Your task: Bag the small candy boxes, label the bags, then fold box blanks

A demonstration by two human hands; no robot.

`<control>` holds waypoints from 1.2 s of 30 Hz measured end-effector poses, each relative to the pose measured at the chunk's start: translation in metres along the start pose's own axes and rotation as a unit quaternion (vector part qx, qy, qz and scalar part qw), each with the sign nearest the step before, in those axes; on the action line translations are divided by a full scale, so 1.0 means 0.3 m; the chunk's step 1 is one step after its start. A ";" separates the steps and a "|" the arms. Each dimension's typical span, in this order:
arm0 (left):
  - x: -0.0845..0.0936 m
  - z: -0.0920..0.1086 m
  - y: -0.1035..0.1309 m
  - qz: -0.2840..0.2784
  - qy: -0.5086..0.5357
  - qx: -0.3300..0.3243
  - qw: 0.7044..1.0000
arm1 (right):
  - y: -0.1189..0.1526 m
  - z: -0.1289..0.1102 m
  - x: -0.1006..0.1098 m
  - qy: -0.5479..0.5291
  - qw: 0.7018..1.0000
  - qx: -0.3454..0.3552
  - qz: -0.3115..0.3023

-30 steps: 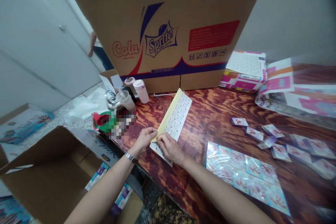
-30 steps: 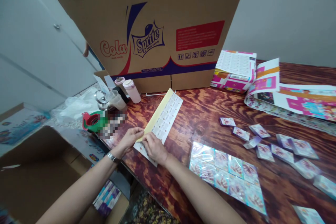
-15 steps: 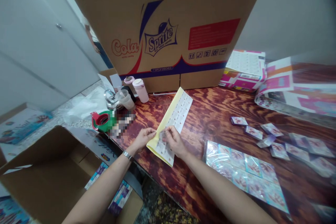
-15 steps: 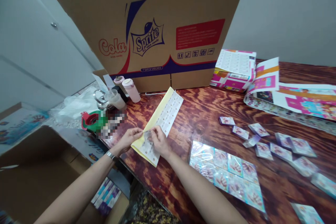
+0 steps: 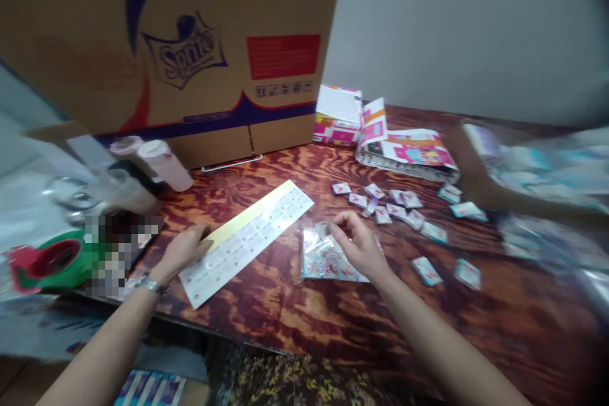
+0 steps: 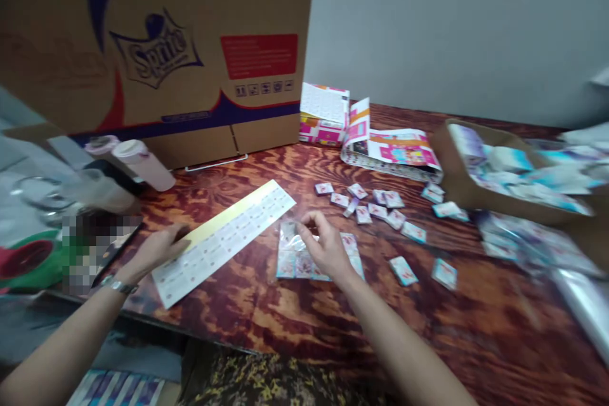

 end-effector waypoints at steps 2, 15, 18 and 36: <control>-0.025 0.040 -0.009 0.105 -0.126 -0.063 0.984 | 0.054 0.027 0.105 0.069 0.997 -0.027 0.033; -0.423 0.624 0.165 0.129 -0.076 -0.419 0.896 | 0.151 0.138 0.179 0.202 0.974 -0.103 0.015; -0.457 0.656 0.180 0.110 -0.074 -0.426 0.895 | 0.145 0.167 0.160 0.216 0.971 -0.101 0.015; -0.541 0.700 0.164 0.063 -0.180 -0.467 0.863 | 0.140 0.214 0.127 0.275 0.955 -0.111 0.006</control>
Point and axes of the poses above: each hand's wrist, its own y-axis away from the middle knuckle, its own x-axis out of the back of the hand, z = x × y, the point moved 1 cm from there along -y, towards the middle knuckle, and after that the axes turned 8 degrees about -y, right-handed, at the moved point
